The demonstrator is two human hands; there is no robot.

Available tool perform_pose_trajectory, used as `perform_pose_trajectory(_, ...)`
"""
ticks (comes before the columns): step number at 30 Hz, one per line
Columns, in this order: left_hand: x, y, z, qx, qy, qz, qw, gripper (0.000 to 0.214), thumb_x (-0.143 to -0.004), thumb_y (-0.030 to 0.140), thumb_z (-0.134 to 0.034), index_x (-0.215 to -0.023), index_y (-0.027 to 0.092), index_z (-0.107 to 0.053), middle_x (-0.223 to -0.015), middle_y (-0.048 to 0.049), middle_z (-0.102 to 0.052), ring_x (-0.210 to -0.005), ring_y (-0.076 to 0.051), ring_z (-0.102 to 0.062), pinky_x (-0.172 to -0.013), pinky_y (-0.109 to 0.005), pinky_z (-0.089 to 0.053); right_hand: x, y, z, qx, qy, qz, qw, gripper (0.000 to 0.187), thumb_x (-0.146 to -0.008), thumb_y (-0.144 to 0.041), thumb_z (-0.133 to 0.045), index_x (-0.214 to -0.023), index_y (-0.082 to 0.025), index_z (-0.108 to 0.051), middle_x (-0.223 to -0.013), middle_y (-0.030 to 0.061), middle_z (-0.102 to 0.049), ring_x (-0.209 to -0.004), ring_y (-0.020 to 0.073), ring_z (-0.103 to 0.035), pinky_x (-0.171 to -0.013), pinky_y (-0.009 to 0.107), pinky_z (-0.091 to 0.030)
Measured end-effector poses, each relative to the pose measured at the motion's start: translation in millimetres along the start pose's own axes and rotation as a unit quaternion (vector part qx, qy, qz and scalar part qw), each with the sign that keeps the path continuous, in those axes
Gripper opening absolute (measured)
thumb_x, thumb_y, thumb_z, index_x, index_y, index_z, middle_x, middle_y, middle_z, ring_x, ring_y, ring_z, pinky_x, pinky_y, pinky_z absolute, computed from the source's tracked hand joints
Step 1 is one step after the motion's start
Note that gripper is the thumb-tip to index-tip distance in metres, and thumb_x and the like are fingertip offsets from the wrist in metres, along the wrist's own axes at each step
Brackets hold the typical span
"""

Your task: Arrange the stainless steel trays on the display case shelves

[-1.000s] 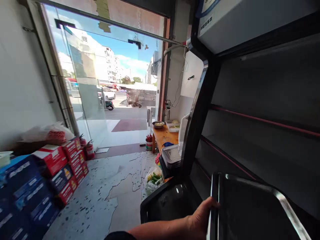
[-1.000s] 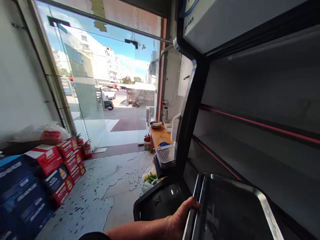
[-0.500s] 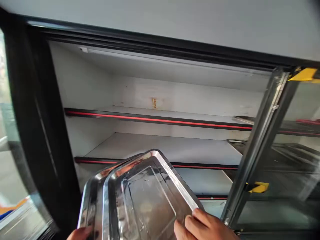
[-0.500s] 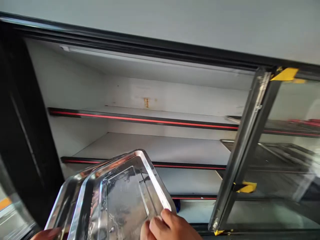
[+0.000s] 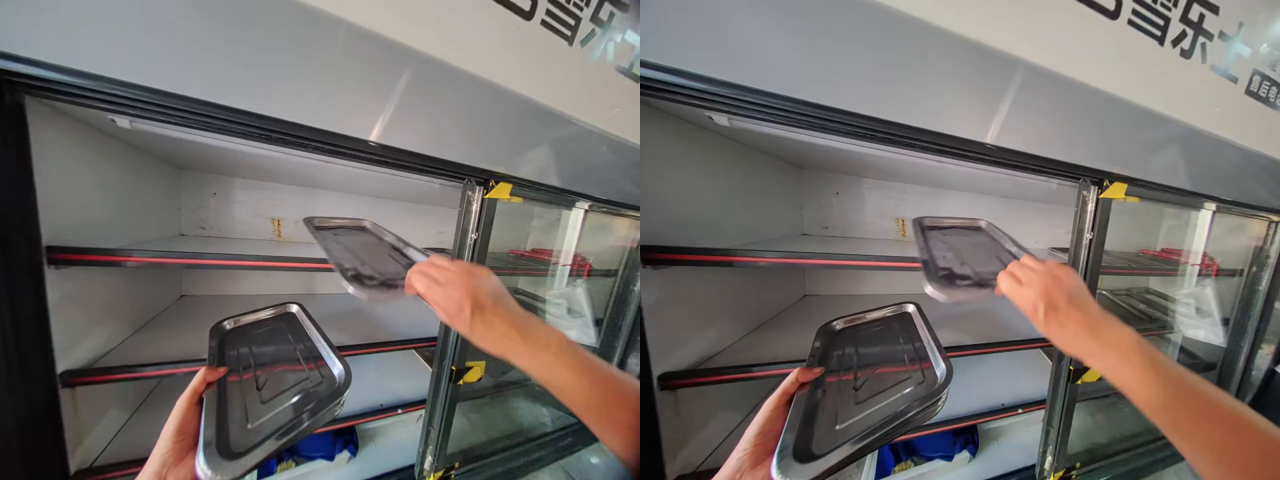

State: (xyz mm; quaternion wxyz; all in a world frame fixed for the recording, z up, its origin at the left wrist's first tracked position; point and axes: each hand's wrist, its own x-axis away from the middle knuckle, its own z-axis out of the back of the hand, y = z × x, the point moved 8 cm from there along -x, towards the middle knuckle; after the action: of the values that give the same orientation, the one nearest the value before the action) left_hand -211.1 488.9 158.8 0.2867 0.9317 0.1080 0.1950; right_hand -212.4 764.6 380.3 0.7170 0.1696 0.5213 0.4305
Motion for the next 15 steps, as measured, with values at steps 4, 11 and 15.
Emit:
perform_pose_trajectory(4, -24.0, 1.9, -6.9, -0.015, -0.006, -0.001, 1.000, 0.044, -0.074, 0.015, -0.055, -0.116, 0.005, -0.064, -0.076, -0.0126, -0.074, -0.069, -0.032, -0.072, -0.071, -0.052, -0.059, -15.3, 101.5, -49.2, 0.062, -0.204, -0.161, 0.964, 0.023, -0.096, -0.019, -0.043, -0.085, -0.017, -0.063, -0.078, 0.0058, -0.062, -0.077, 0.0165, -0.056, -0.061, 0.025, -0.033)
perform_pose_trajectory(11, -50.0, -2.7, -7.8, 0.009, -0.007, 0.010, 1.000, 0.044, -0.070, 0.014, -0.059, -0.113, 0.008, -0.066, -0.074, -0.0117, -0.075, -0.068, -0.034, -0.072, -0.071, -0.054, -0.059, -23.0, 186.5, -142.0, 0.050, -0.324, -0.247, 0.912, 0.018, -0.089, -0.020, -0.053, -0.097, -0.018, -0.069, -0.101, 0.0108, -0.069, -0.095, 0.0226, -0.062, -0.074, 0.028, -0.039)
perform_pose_trajectory(15, -61.7, -3.0, -5.8, 0.015, 0.004, 0.016, 1.000, 0.042, -0.069, 0.013, -0.061, -0.111, 0.011, -0.066, -0.072, -0.0098, -0.074, -0.067, -0.034, -0.072, -0.070, -0.056, -0.058, -12.7, 210.2, -181.5, 0.043, -0.356, -0.327, 0.875, 0.026, -0.088, -0.017, -0.051, -0.104, -0.013, -0.071, -0.113, 0.0187, -0.067, -0.105, 0.0275, -0.063, -0.081, 0.032, -0.044)
